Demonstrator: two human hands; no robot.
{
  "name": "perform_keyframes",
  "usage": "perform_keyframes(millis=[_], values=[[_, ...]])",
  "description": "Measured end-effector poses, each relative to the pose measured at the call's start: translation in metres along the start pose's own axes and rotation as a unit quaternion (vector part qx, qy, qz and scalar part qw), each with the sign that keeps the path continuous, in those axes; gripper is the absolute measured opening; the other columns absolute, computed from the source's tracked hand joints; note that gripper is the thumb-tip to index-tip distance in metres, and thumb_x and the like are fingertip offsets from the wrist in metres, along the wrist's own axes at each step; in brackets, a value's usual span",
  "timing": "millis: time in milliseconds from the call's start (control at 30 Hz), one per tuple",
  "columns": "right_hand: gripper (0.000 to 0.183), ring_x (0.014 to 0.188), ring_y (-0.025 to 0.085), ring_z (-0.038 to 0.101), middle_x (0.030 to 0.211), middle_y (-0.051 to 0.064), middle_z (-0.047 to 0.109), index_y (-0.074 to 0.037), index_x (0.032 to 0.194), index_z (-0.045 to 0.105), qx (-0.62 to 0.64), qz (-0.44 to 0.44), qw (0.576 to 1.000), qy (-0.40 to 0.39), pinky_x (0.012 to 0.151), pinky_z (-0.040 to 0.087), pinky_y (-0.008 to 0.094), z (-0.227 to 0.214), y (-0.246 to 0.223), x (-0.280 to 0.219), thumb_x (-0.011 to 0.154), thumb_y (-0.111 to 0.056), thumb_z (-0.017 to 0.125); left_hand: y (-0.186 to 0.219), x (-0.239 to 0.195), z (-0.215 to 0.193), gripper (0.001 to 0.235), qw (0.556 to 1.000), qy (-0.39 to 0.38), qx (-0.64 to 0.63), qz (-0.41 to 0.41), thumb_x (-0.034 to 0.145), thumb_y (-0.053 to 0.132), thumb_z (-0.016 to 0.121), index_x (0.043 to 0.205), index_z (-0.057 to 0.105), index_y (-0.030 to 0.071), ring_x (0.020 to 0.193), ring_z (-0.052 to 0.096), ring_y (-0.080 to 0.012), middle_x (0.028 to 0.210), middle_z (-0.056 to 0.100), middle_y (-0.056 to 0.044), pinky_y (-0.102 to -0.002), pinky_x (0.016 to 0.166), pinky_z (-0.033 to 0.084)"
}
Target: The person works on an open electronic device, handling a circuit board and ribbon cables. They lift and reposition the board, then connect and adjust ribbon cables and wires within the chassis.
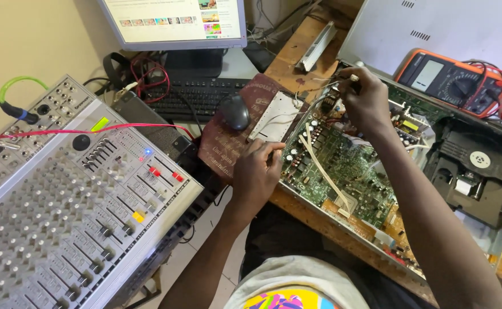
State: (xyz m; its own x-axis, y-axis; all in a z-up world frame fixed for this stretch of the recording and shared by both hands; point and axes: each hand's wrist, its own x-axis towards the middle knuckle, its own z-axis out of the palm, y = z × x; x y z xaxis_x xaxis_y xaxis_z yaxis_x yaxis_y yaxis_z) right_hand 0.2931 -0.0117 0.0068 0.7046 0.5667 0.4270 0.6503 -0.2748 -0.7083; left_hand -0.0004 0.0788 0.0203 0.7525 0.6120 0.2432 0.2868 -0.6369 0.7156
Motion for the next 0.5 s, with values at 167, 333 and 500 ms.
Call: perform_keyframes(millis=[167,333,500], values=[[0.033,0.101,0.044,0.075,0.104,0.016,0.079,-0.017,0.13,0.078,-0.008,-0.01,0.999,-0.034,0.086,0.06,0.054,0.008,0.014,0.005,0.101,-0.004,0.071,-0.011,0.002,0.014,0.023,1.0,-0.006,0.026,-0.013,0.103,0.02,0.061,0.117,0.079,0.019,0.1,0.073,-0.0338,0.096,0.068,-0.007,-0.05,0.085,0.062],[0.029,0.098,0.036,0.075,0.097,0.006,0.076,-0.02,0.125,0.078,-0.044,-0.023,0.997,-0.061,0.084,0.06,0.05,0.017,0.016,0.012,0.1,-0.007,0.074,-0.009,-0.001,0.006,0.022,0.998,-0.011,0.057,0.01,0.103,0.017,0.06,0.115,0.079,0.017,0.1,0.074,-0.0347,0.095,0.069,-0.008,-0.05,0.084,0.062],[0.02,0.095,0.035,0.07,0.1,0.009,0.072,-0.014,0.116,0.079,-0.1,-0.14,0.984,-0.056,0.077,0.061,0.046,0.011,0.003,0.001,0.099,-0.004,0.076,-0.009,-0.013,-0.016,0.023,0.993,-0.03,0.103,0.044,0.096,0.017,0.065,0.114,0.08,0.022,0.103,0.071,-0.032,0.093,0.065,-0.007,-0.045,0.089,0.06]])
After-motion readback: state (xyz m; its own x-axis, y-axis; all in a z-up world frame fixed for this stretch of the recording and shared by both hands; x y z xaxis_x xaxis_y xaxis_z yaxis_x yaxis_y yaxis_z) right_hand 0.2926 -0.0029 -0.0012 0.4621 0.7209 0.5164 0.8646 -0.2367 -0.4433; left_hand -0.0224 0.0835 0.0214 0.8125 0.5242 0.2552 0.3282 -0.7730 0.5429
